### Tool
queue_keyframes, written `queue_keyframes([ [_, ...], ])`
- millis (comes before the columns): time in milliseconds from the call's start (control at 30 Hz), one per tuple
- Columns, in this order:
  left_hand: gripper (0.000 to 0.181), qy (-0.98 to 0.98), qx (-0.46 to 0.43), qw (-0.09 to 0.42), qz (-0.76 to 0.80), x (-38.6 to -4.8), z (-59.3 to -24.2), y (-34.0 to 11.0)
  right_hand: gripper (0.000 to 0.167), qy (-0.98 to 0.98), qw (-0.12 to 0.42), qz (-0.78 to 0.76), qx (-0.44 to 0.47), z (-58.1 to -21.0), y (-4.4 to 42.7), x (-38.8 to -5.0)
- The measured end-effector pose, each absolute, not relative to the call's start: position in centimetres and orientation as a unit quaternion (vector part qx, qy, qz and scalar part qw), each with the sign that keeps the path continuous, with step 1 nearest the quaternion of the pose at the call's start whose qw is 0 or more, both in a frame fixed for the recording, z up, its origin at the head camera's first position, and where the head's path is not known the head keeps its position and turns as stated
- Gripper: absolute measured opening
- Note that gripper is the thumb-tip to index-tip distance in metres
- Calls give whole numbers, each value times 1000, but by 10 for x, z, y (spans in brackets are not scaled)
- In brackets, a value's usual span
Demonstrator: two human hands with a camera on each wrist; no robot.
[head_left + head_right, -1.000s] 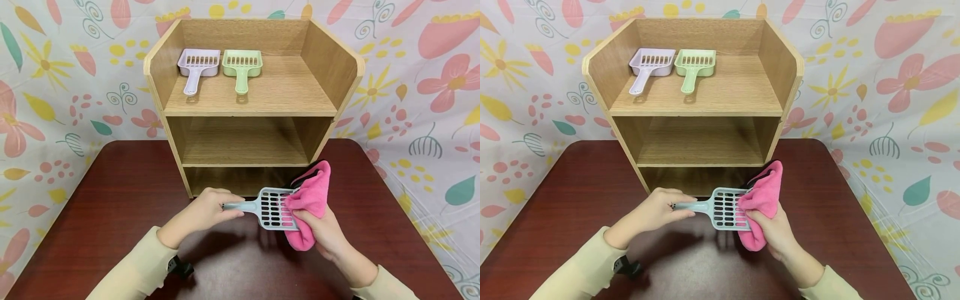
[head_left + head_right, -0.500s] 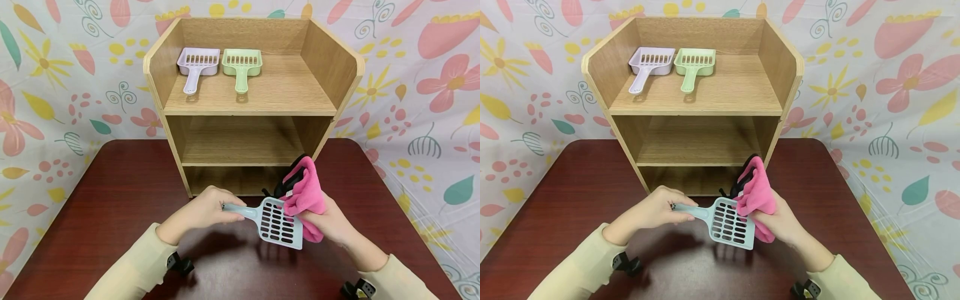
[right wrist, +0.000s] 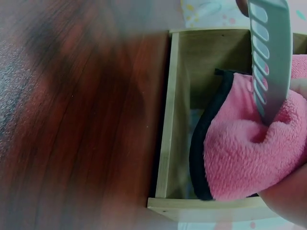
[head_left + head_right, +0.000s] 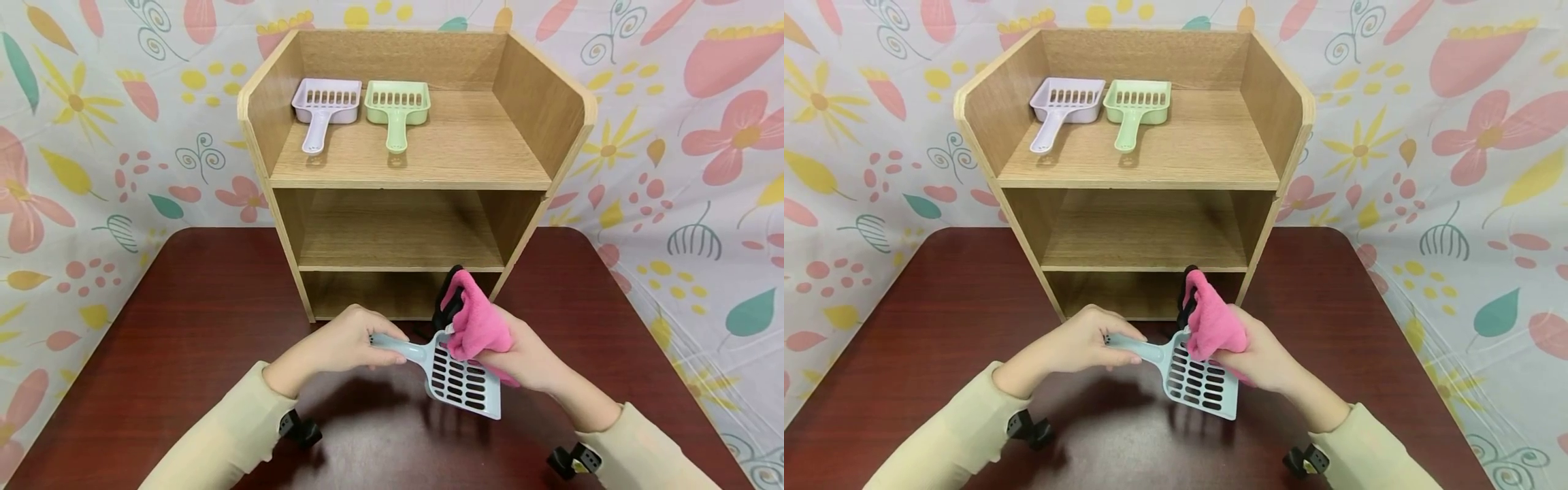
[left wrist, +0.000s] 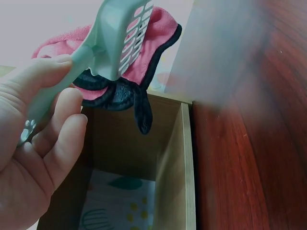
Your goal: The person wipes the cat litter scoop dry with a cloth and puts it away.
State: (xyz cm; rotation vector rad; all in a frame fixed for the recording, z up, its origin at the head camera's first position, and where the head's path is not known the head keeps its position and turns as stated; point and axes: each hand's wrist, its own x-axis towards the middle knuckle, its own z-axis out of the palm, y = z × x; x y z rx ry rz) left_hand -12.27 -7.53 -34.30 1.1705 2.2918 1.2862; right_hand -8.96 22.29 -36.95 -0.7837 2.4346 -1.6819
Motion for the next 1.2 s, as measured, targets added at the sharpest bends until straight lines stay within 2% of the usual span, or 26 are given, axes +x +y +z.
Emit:
queue_keyframes([
  [200,16,786,402,154,444,-121,-342,-72,42,806,43,-526,-268,-370,217,-89],
  [533,16,778,420,176,432,-120,-344,-65,47,871,-30,-401,-282,-367,208,-83],
  [667,16,789,425,138,422,-120,-349,-66,42,876,-37,-403,-262,-366,209,-83],
  [900,17,795,448,37,408,-124,-358,-76,36,875,-25,-441,-201,-365,217,-81],
  [1100,22,788,452,-40,416,-127,-361,-86,32,811,16,-558,-178,-362,222,-78],
  [1200,23,780,452,-67,427,-126,-364,-89,26,794,3,-590,-144,-359,222,-75],
])
